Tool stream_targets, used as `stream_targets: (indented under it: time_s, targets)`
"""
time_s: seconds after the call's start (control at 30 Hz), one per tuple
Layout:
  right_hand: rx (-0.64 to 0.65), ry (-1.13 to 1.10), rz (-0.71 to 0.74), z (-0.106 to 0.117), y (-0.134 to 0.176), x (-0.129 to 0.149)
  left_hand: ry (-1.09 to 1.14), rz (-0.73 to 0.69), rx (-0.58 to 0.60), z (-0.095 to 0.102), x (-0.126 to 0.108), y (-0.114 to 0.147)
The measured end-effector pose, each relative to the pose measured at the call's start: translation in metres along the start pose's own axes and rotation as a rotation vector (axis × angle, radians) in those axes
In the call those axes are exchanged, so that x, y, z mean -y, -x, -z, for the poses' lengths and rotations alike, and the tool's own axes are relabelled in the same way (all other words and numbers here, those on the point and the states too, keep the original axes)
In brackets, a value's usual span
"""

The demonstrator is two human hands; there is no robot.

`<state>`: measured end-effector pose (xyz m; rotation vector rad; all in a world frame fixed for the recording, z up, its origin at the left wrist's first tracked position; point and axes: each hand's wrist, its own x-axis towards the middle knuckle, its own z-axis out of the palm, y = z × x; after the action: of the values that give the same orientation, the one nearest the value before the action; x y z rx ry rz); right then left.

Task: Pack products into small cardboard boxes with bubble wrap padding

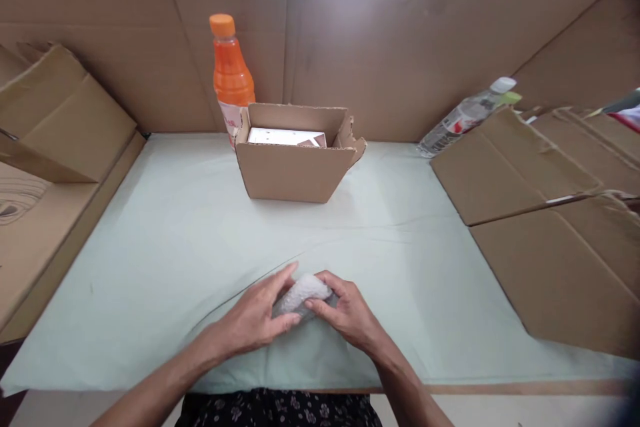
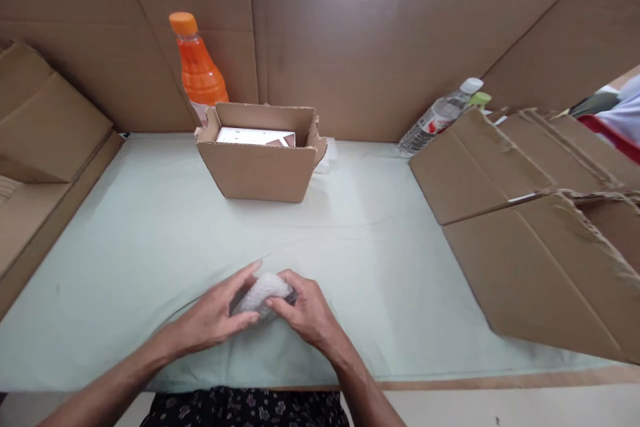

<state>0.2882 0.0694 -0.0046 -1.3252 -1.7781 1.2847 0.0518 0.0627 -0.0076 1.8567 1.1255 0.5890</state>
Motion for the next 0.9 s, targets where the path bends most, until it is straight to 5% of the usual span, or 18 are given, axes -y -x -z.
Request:
stream_targets:
  time_s: [0.17, 0.3, 0.4, 0.5, 0.67, 0.9]
  targets:
    - [-0.236, 0.047, 0.1, 0.074, -0.022, 0.052, -0.532, -0.328, -0.568, 0.093, -0.024, -0.06]
    - [-0.527, -0.02, 0.301, 0.128, -0.083, 0.1, -0.703, -0.365, -0.686, 0.137, -0.028, -0.119]
    - [-0.578, 0.187, 0.311, 0.151, -0.144, 0.111, -0.713, -0.337, -0.712, 0.141, -0.022, -0.145]
    - [-0.557, 0.633, 0.183, 0.161, -0.181, 0.11, -0.704, -0.395, -0.707, 0.131, -0.021, -0.141]
    - [-0.445, 1.221, 0.051, 0.144, -0.184, 0.131, -0.702, -0.509, -0.701, 0.115, -0.036, -0.097]
    - [-0.274, 1.403, -0.033, 0.106, -0.197, 0.158, -0.68, -0.511, -0.713, 0.104, -0.039, -0.07]
